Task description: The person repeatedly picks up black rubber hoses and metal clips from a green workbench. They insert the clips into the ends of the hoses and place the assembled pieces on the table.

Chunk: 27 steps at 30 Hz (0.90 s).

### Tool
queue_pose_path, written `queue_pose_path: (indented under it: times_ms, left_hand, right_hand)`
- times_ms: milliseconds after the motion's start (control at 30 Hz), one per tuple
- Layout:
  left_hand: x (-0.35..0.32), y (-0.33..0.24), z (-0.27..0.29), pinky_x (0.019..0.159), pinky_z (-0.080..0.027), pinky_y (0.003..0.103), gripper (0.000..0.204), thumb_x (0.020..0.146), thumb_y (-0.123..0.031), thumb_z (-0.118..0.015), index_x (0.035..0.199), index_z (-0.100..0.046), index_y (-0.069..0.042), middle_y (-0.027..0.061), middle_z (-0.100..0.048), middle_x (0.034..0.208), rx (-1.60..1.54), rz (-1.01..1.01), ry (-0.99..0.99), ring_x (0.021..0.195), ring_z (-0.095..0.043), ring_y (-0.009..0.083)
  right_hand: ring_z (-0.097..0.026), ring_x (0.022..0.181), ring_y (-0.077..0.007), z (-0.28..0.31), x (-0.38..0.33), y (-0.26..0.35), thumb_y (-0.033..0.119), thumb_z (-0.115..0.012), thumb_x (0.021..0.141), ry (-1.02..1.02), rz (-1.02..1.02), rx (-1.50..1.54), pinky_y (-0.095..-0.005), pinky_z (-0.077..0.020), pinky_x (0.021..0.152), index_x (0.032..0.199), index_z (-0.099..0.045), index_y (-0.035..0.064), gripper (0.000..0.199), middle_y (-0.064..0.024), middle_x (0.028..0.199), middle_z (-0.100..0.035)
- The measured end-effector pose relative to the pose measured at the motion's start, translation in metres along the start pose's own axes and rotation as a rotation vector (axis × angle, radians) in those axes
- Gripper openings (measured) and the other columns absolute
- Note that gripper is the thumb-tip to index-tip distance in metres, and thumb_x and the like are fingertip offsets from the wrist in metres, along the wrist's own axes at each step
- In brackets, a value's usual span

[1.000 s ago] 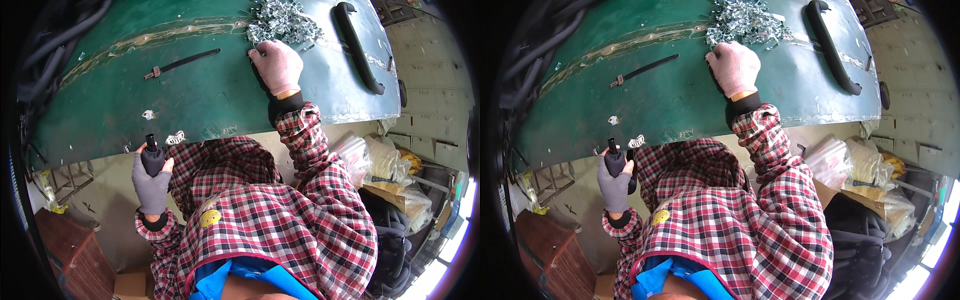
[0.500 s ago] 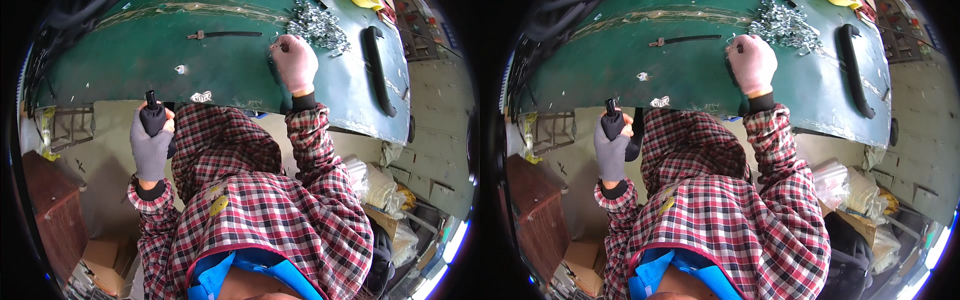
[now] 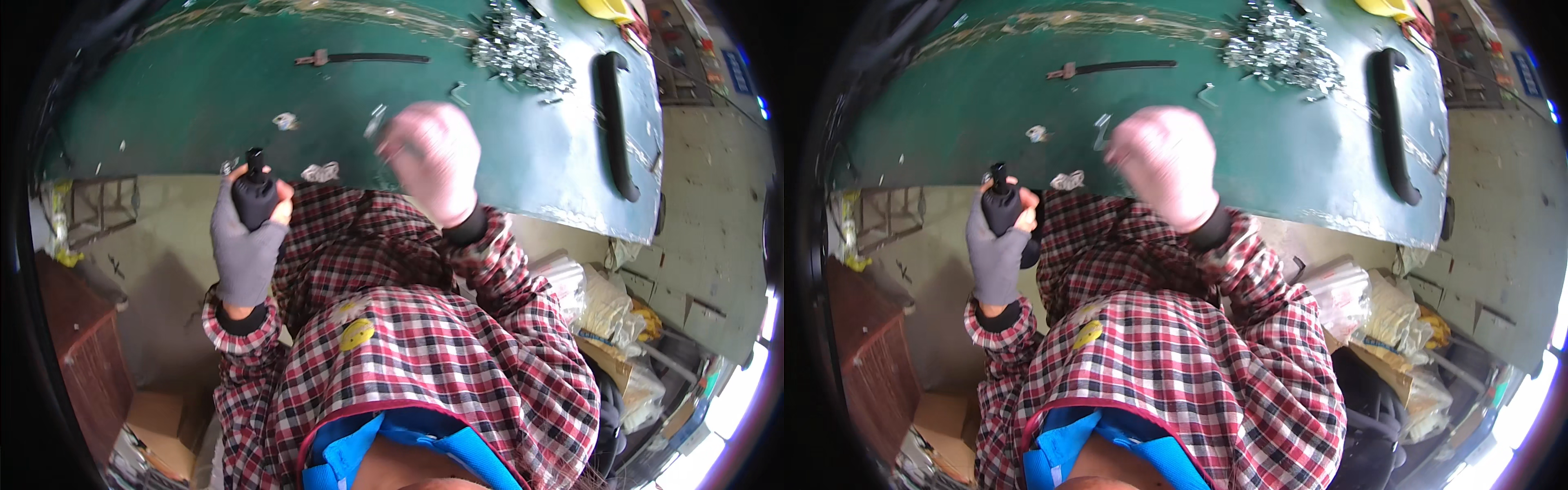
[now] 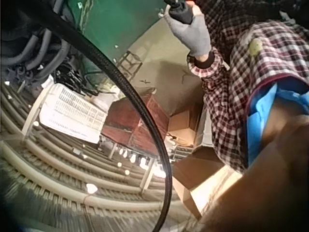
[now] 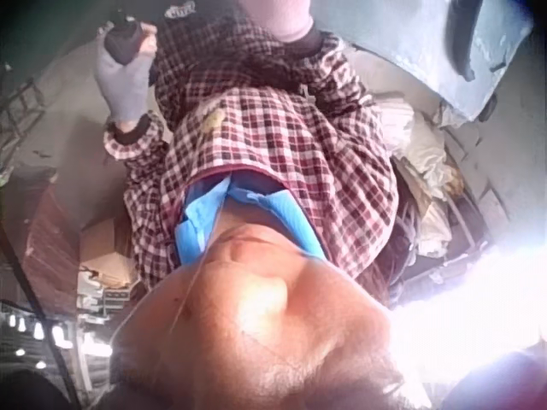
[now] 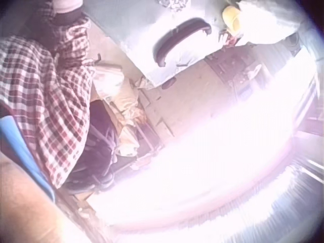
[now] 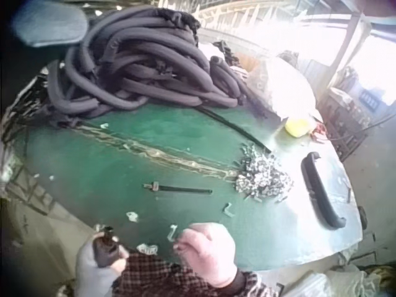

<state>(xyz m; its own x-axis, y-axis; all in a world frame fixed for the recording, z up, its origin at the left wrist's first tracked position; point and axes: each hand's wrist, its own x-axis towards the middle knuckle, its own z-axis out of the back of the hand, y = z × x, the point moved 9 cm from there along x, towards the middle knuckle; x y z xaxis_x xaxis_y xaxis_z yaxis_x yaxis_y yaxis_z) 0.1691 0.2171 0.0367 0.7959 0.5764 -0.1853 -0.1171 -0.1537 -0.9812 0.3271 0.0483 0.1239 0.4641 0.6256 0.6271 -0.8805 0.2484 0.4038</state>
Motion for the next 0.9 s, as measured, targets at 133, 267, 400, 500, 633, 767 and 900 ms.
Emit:
queue_pose_path:
  times_ms: [133,267,400,500,633,767,900]
  left_hand:
    - [-0.003,-0.012,0.002,0.086,-0.053,0.028,0.043,0.085,0.01,-0.064,0.125,-0.053,-0.001,0.0089,-0.069,0.106,-0.046,-0.043,-0.04,0.096,-0.064,0.0133]
    - [-0.014,0.0,0.017,0.089,-0.056,0.03,0.045,0.085,0.012,-0.066,0.125,-0.052,-0.002,0.0072,-0.064,0.107,-0.129,-0.036,-0.164,0.099,-0.064,0.015]
    - [-0.02,0.006,0.029,0.085,-0.056,0.029,0.044,0.084,0.006,-0.072,0.123,-0.055,-0.002,0.0064,-0.065,0.105,-0.074,-0.066,-0.263,0.095,-0.065,0.0135]
    - [-0.022,0.004,0.031,0.083,-0.056,0.031,0.046,0.081,-0.002,-0.077,0.122,-0.058,-0.003,0.0076,-0.067,0.102,0.167,-0.125,-0.27,0.092,-0.067,0.0157]
    - [-0.025,-0.01,0.016,0.082,-0.057,0.037,0.049,0.078,-0.006,-0.079,0.123,-0.059,-0.004,0.0149,-0.071,0.1,0.317,-0.2,-0.212,0.092,-0.072,0.0267]
    - [-0.023,-0.013,0.013,0.082,-0.057,0.038,0.048,0.079,-0.007,-0.079,0.123,-0.059,-0.004,0.0173,-0.071,0.099,0.512,-0.224,-0.172,0.092,-0.073,0.0307]
    - [-0.021,-0.005,0.011,0.081,-0.057,0.039,0.049,0.078,-0.008,-0.079,0.123,-0.06,-0.004,0.018,-0.071,0.098,0.54,-0.199,-0.128,0.091,-0.073,0.0323]
  right_hand:
    - [-0.066,0.072,-0.0281,-0.071,-0.025,0.051,0.011,-0.078,0.071,0.121,-0.039,0.301,-0.0376,-0.0512,0.063,0.091,-0.063,0.0134,0.026,-0.0044,0.081,-0.065]
    - [-0.067,0.075,-0.029,-0.098,-0.033,0.07,0.008,-0.077,0.074,0.106,-0.018,0.434,-0.0385,-0.0525,0.064,0.09,-0.062,0.0113,0.022,-0.0053,0.082,-0.067]
    - [-0.07,0.08,-0.0255,-0.112,-0.036,0.063,0.008,-0.075,0.081,0.108,-0.226,0.644,-0.0345,-0.055,0.07,0.098,-0.067,0.0063,0.019,-0.0059,0.087,-0.071]
    - [-0.068,0.093,-0.0144,-0.149,-0.071,0.048,0.032,-0.064,0.099,0.384,-0.884,1.36,-0.0303,-0.0557,0.083,0.119,-0.065,0.0018,0.036,-0.0041,0.101,-0.071]
    - [-0.065,0.099,-0.0123,-0.16,-0.086,0.049,0.048,-0.065,0.099,0.626,-0.964,1.463,-0.0308,-0.0535,0.095,0.12,-0.068,0.0011,0.052,-0.0042,0.107,-0.07]
    - [-0.065,0.097,-0.0118,-0.162,-0.102,0.041,0.044,-0.068,0.098,0.609,-1.098,1.485,-0.0297,-0.0534,0.092,0.118,-0.07,-0.0002,0.048,-0.0043,0.107,-0.071]
    - [-0.065,0.094,-0.0107,-0.163,-0.105,0.044,0.038,-0.071,0.098,0.518,-1.146,1.532,-0.0277,-0.0529,0.09,0.121,-0.069,-0.0019,0.046,-0.0044,0.106,-0.071]
